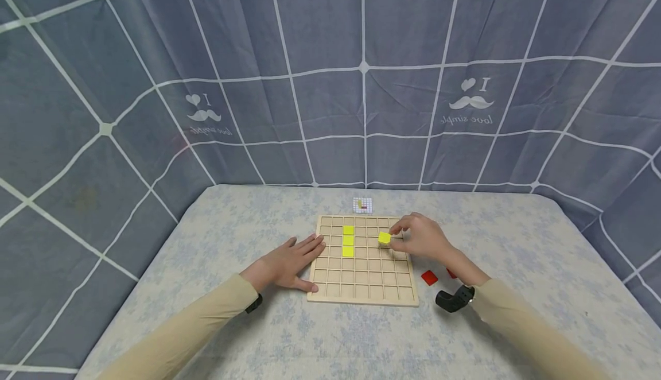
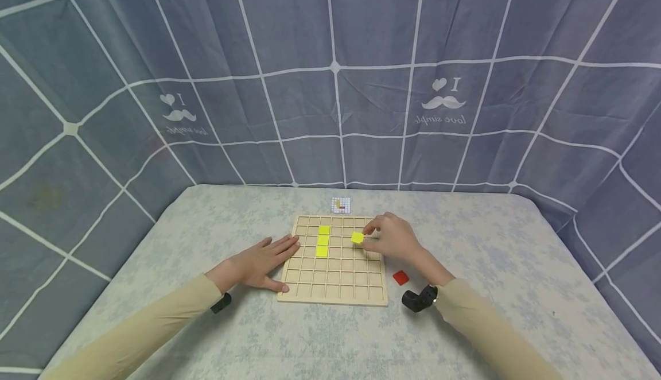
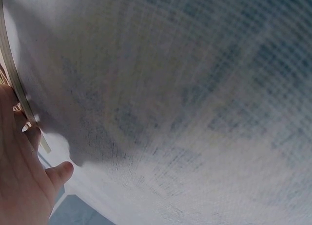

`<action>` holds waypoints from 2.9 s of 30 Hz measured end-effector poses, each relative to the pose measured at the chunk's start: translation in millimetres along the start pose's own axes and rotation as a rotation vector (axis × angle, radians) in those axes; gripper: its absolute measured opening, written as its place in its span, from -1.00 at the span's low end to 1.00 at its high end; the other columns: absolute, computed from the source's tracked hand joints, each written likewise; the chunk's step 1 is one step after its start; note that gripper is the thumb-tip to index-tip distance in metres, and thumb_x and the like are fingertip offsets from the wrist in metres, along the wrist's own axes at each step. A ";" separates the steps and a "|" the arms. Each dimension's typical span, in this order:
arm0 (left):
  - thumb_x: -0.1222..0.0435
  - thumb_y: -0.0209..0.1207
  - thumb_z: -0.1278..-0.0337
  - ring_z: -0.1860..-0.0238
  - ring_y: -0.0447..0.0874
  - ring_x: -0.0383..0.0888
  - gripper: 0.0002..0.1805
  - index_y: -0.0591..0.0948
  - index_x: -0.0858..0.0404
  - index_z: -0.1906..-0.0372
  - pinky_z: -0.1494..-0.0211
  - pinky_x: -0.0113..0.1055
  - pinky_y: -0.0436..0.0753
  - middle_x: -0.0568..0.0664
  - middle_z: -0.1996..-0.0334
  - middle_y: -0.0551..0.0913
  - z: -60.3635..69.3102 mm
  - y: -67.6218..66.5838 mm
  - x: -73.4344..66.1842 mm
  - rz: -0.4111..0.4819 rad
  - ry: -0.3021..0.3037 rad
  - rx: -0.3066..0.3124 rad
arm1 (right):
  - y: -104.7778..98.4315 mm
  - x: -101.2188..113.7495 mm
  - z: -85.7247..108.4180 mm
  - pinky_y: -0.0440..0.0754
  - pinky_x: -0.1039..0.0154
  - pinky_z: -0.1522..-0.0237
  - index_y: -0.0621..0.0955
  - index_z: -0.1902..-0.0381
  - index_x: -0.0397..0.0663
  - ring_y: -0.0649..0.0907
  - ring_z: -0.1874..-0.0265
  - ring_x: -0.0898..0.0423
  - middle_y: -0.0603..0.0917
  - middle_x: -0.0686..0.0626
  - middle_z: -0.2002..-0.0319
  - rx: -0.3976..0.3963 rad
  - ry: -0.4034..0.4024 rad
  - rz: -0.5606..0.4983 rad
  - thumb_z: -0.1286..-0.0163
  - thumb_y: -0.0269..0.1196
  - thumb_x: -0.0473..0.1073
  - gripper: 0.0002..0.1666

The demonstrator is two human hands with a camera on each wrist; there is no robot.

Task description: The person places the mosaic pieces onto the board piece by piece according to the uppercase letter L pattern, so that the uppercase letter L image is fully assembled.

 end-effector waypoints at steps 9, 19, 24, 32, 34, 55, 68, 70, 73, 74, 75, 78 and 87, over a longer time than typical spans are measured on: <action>-0.38 0.00 -0.09 -0.57 -0.20 -0.07 0.08 -0.07 0.11 -0.56 -0.52 0.10 0.04 -0.03 -0.57 -0.16 0.3 -0.7 0.1 0.005 0.010 -0.008 | 30.2 29.6 -13.7 0.47 0.38 0.45 0.77 0.38 0.15 0.55 0.36 0.22 0.72 0.20 0.38 0.038 -0.089 -0.030 0.00 0.47 0.02 -0.79; -0.40 -0.02 -0.08 -0.57 -0.20 -0.09 0.08 -0.08 0.08 -0.56 -0.53 0.06 0.04 -0.07 -0.57 -0.17 0.6 -1.7 -1.4 0.000 -0.016 0.004 | 48.6 55.9 -14.4 0.43 0.44 0.45 0.76 0.40 0.18 0.50 0.41 0.30 0.71 0.24 0.40 0.095 -0.146 -0.027 0.05 0.49 0.09 -0.75; -0.40 -0.01 -0.08 -0.57 -0.20 -0.10 0.09 -0.08 0.08 -0.56 -0.53 0.06 0.03 -0.07 -0.57 -0.17 0.2 -1.4 -1.6 0.009 -0.022 0.007 | 53.8 59.3 -13.9 0.42 0.44 0.46 0.75 0.43 0.18 0.46 0.43 0.31 0.70 0.26 0.41 0.114 -0.141 -0.003 0.07 0.50 0.09 -0.76; -0.41 -0.01 -0.07 -0.57 -0.19 -0.09 0.09 -0.07 0.08 -0.56 -0.53 0.08 0.04 -0.07 -0.57 -0.17 0.5 -0.6 -1.4 0.022 -0.017 -0.001 | 55.0 59.5 -13.6 0.44 0.43 0.41 0.75 0.42 0.14 0.49 0.41 0.29 0.71 0.22 0.39 0.140 -0.136 -0.027 0.05 0.50 0.07 -0.76; -0.41 -0.01 -0.07 -0.57 -0.20 -0.09 0.09 -0.07 0.08 -0.56 -0.53 0.08 0.04 -0.07 -0.57 -0.17 0.2 -0.3 -1.2 0.023 -0.019 -0.001 | 53.9 60.3 -13.2 0.46 0.41 0.39 0.75 0.41 0.10 0.51 0.39 0.28 0.72 0.19 0.39 0.148 -0.141 -0.045 0.04 0.50 0.05 -0.76; -0.40 0.01 -0.07 -0.57 -0.17 -0.08 0.09 -0.06 0.09 -0.56 -0.51 0.09 0.08 -0.06 -0.57 -0.15 -0.6 1.1 -1.0 0.009 -0.015 -0.016 | 55.6 59.7 -10.8 0.53 0.36 0.27 0.75 0.34 0.06 0.56 0.33 0.26 0.74 0.15 0.34 0.168 -0.133 -0.127 -0.02 0.49 -0.03 -0.77; -0.38 0.02 -0.08 -0.57 -0.19 -0.08 0.09 -0.06 0.11 -0.56 -0.51 0.09 0.08 -0.04 -0.57 -0.16 -1.4 3.2 1.3 0.011 -0.004 -0.024 | 30.7 38.9 -8.0 0.59 0.33 0.23 0.74 0.23 -0.01 0.64 0.29 0.20 0.74 0.10 0.29 0.141 -0.146 -0.168 -0.09 0.45 -0.12 -0.75; -0.37 0.03 -0.08 -0.57 -0.19 -0.07 0.09 -0.05 0.11 -0.55 -0.51 0.10 0.08 -0.03 -0.57 -0.15 -1.4 3.1 1.4 0.020 -0.001 -0.026 | 24.5 33.5 -7.8 0.60 0.32 0.22 0.73 0.20 -0.01 0.65 0.27 0.18 0.74 0.09 0.27 0.145 -0.130 -0.164 -0.12 0.43 -0.12 -0.74; -0.37 0.04 -0.08 -0.57 -0.18 -0.06 0.09 -0.05 0.12 -0.55 -0.51 0.11 0.07 -0.02 -0.57 -0.15 -1.4 3.0 1.5 0.032 0.001 -0.029 | 13.5 25.1 -6.3 0.62 0.26 0.22 0.73 0.17 -0.03 0.67 0.25 0.12 0.74 0.06 0.25 0.142 -0.116 -0.153 -0.13 0.43 -0.12 -0.72; -0.37 0.04 -0.08 -0.57 -0.19 -0.06 0.09 -0.05 0.12 -0.55 -0.51 0.11 0.07 -0.02 -0.57 -0.15 -1.4 3.0 1.5 0.033 0.000 -0.028 | 9.5 22.3 -5.7 0.62 0.23 0.22 0.73 0.17 -0.04 0.67 0.25 0.09 0.74 0.04 0.25 0.140 -0.117 -0.149 -0.13 0.43 -0.12 -0.72; -0.37 0.04 -0.08 -0.57 -0.19 -0.06 0.09 -0.05 0.12 -0.55 -0.51 0.11 0.06 -0.02 -0.57 -0.15 -1.4 3.1 1.6 0.034 -0.001 -0.028 | 5.7 19.1 -5.0 0.62 0.20 0.21 0.73 0.16 -0.04 0.67 0.24 0.08 0.75 0.02 0.24 0.141 -0.109 -0.148 -0.14 0.42 -0.12 -0.71; -0.38 0.03 -0.08 -0.57 -0.20 -0.06 0.09 -0.06 0.12 -0.55 -0.51 0.10 0.06 -0.03 -0.57 -0.16 -1.5 3.3 1.9 0.029 -0.006 -0.025 | -5.8 8.2 -0.9 0.62 0.12 0.18 0.72 0.14 -0.06 0.66 0.22 0.06 0.74 0.01 0.22 0.135 -0.091 -0.144 -0.15 0.41 -0.12 -0.70; -0.38 0.03 -0.08 -0.57 -0.18 -0.05 0.09 -0.05 0.13 -0.55 -0.50 0.11 0.09 -0.01 -0.57 -0.14 -0.4 2.3 1.4 0.019 0.001 -0.028 | -34.2 -25.3 17.9 0.63 0.08 0.19 0.71 0.12 -0.11 0.63 0.26 0.05 0.73 -0.01 0.22 0.096 -0.039 -0.060 -0.14 0.42 -0.15 -0.67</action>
Point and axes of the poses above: each hand's wrist, its own z-axis away from the middle knuckle, its own y-axis out of the palm, x = y × z, the point moved 2 cm from there along -z, towards the middle knuckle
